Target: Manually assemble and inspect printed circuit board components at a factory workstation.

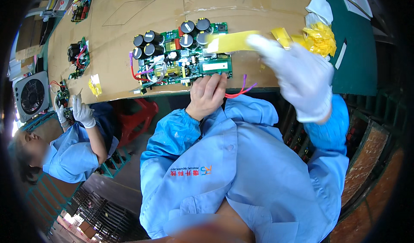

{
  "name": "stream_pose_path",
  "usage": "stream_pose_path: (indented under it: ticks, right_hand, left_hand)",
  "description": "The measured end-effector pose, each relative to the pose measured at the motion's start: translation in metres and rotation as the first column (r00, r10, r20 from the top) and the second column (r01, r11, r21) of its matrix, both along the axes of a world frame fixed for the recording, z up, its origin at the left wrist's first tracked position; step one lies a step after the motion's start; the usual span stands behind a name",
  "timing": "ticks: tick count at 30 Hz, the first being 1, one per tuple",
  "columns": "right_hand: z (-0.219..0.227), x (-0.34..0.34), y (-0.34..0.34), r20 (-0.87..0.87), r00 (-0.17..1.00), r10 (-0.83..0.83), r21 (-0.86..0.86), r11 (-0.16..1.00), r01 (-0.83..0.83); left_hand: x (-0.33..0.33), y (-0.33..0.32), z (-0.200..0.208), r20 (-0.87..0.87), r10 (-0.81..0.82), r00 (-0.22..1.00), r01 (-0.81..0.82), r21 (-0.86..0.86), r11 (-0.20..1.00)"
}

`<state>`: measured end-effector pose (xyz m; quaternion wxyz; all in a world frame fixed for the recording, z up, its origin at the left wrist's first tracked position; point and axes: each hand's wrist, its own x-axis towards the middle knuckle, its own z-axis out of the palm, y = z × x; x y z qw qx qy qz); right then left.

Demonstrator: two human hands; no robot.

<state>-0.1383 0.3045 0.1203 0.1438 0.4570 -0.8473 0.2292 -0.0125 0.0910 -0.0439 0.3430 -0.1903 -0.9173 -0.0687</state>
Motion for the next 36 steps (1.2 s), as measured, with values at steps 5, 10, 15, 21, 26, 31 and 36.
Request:
stream_pose_path:
  ticks: [5,10,15,21,26,31,36]
  right_hand:
    - [-0.030,0.021,0.080,-0.015,0.852,-0.523,0.092,0.848,0.522]
    - [-0.048,0.043,0.087,0.139,0.754,-0.642,0.356,0.743,0.567]
    - [-0.050,0.030,0.017,0.533,0.745,-0.401,0.173,0.913,0.369]
    - [-0.095,-0.004,-0.012,0.198,0.980,0.015,0.191,0.980,-0.054]
    - [-0.101,-0.008,-0.013,0.125,0.990,0.061,0.243,0.966,-0.090]
    - [-0.112,-0.009,-0.025,0.097,0.993,0.069,0.214,0.973,-0.089]
    - [-0.098,-0.011,-0.021,0.127,0.990,0.067,0.281,0.954,-0.101]
  left_hand:
    - [0.001,0.002,0.005,0.053,0.004,0.999,-0.006,0.043,0.999]
    - [0.000,0.006,0.004,0.074,-0.010,0.997,-0.002,0.160,0.987]
    - [0.005,0.015,0.002,0.113,0.029,0.993,-0.054,0.230,0.972]
    - [0.005,0.018,-0.016,0.028,0.055,0.998,-0.061,0.260,0.964]
    - [0.003,0.021,-0.022,-0.035,0.079,0.996,-0.066,0.281,0.957]
    - [0.000,0.020,-0.019,-0.078,0.095,0.992,-0.072,0.263,0.962]
    - [0.001,0.019,-0.019,-0.055,0.086,0.995,-0.068,0.264,0.962]
